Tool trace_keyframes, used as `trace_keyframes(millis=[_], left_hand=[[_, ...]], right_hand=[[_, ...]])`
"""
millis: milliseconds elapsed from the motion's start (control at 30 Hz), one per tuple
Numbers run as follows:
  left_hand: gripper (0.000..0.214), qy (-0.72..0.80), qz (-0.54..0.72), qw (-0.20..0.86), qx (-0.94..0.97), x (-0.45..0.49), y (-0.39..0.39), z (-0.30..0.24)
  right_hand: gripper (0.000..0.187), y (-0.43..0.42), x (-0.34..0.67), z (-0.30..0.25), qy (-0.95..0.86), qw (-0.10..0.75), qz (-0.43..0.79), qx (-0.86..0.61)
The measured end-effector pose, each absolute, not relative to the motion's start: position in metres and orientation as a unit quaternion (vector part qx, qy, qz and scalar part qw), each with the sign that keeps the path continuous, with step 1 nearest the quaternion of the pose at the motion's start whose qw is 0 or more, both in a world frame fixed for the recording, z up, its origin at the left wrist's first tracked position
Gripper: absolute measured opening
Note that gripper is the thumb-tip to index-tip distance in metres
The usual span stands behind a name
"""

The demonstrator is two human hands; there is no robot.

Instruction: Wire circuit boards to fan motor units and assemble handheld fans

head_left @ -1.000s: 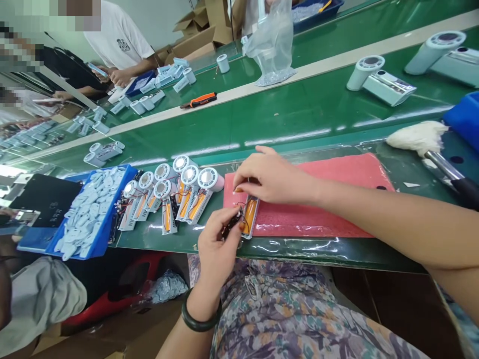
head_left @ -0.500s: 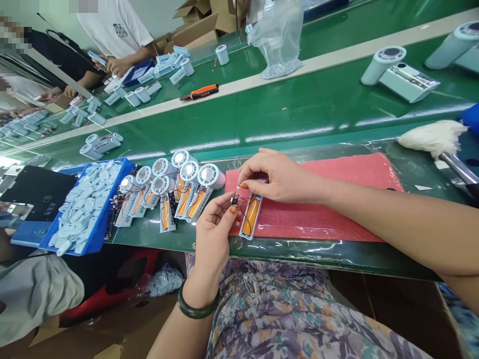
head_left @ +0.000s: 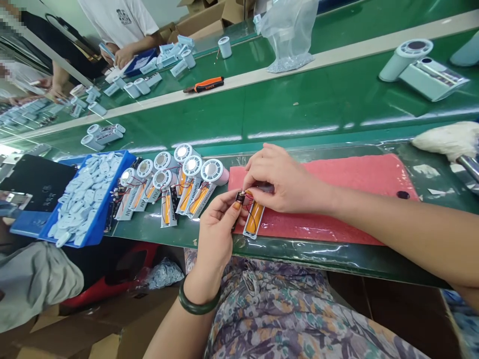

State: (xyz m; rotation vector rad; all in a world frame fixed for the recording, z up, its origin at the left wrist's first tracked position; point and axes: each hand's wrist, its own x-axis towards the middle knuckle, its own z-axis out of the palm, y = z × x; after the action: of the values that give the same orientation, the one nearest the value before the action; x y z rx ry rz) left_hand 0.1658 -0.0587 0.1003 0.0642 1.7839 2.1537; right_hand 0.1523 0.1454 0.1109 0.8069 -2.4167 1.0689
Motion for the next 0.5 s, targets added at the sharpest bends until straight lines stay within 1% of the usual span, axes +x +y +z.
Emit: trace_keyframes(millis=[100,300,500], left_hand=[[0.038,0.624,0.762,0.170,0.025,0.164,-0.059,0.100],[0.040,0.644,0.749,0.154,0.024,0.165,-0.058,0.098],[0.032,0.650,0.749,0.117,0.042,0.170,-0.055,0.094]], right_hand=[[0.013,0.143,0.155,0.108,-0.874,0.211,0.339,0.277],[0.010,0.140,0.161,0.109,-0.896,0.217,0.284,0.265],[0.010,0.132,0.166,0.107,-0.878,0.265,0.317,0.240]])
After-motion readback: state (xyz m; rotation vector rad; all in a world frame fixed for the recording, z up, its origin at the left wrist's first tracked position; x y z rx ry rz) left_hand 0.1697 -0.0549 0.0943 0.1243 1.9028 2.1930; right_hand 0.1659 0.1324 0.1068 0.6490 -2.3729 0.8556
